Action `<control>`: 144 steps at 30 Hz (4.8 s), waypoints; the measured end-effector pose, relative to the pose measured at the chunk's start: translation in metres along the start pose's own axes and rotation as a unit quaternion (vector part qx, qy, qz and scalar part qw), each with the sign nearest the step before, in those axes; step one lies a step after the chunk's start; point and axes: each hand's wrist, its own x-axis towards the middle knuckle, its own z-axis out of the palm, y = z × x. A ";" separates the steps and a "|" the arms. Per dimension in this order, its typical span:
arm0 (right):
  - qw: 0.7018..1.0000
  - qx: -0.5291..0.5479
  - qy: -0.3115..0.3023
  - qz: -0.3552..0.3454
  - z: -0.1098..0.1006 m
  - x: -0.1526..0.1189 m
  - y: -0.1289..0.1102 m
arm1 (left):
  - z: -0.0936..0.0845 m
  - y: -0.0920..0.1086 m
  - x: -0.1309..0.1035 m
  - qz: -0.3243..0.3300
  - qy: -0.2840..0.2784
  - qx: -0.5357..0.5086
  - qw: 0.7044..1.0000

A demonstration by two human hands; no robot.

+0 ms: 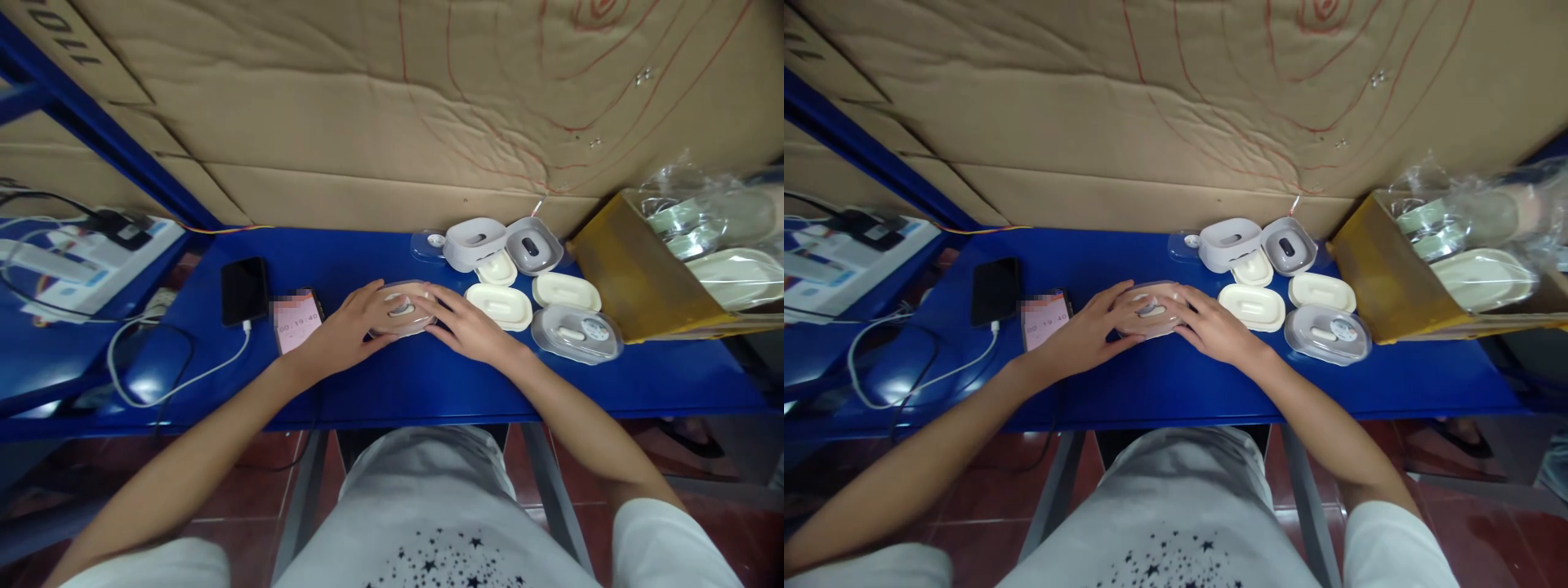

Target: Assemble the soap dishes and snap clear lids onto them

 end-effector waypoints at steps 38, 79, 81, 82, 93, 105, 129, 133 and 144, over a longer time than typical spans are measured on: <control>0.970 -0.150 0.015 0.190 -0.055 -0.051 0.036 | -0.013 -0.015 0.030 0.062 0.033 0.163 0.984; 0.992 -0.105 -0.060 -0.043 -0.025 -0.017 -0.017 | 0.004 0.005 0.022 0.093 -0.020 0.025 0.995; 0.987 -0.139 -0.070 -0.037 -0.028 -0.017 -0.016 | 0.004 0.006 0.023 0.095 -0.019 0.040 0.994; 0.986 -0.147 -0.077 -0.036 -0.028 -0.018 -0.016 | 0.004 0.006 0.024 0.098 -0.021 0.045 0.994; 0.997 -0.068 -0.036 -0.004 -0.047 0.009 0.013 | 0.004 0.009 0.025 0.112 -0.011 0.037 0.993; 0.957 -0.171 -0.167 0.167 -0.031 0.101 0.079 | -0.007 0.008 0.022 0.139 -0.017 0.058 0.988; 0.987 0.091 -0.129 0.021 -0.038 -0.008 -0.006 | 0.002 -0.002 0.024 0.000 -0.080 -0.204 0.976; 0.992 0.069 -0.110 0.007 -0.034 -0.010 -0.010 | 0.002 -0.003 0.025 0.008 -0.073 -0.220 0.973; 0.995 0.006 -0.102 -0.009 -0.031 -0.008 -0.016 | -0.001 -0.003 0.026 0.023 -0.086 -0.218 0.972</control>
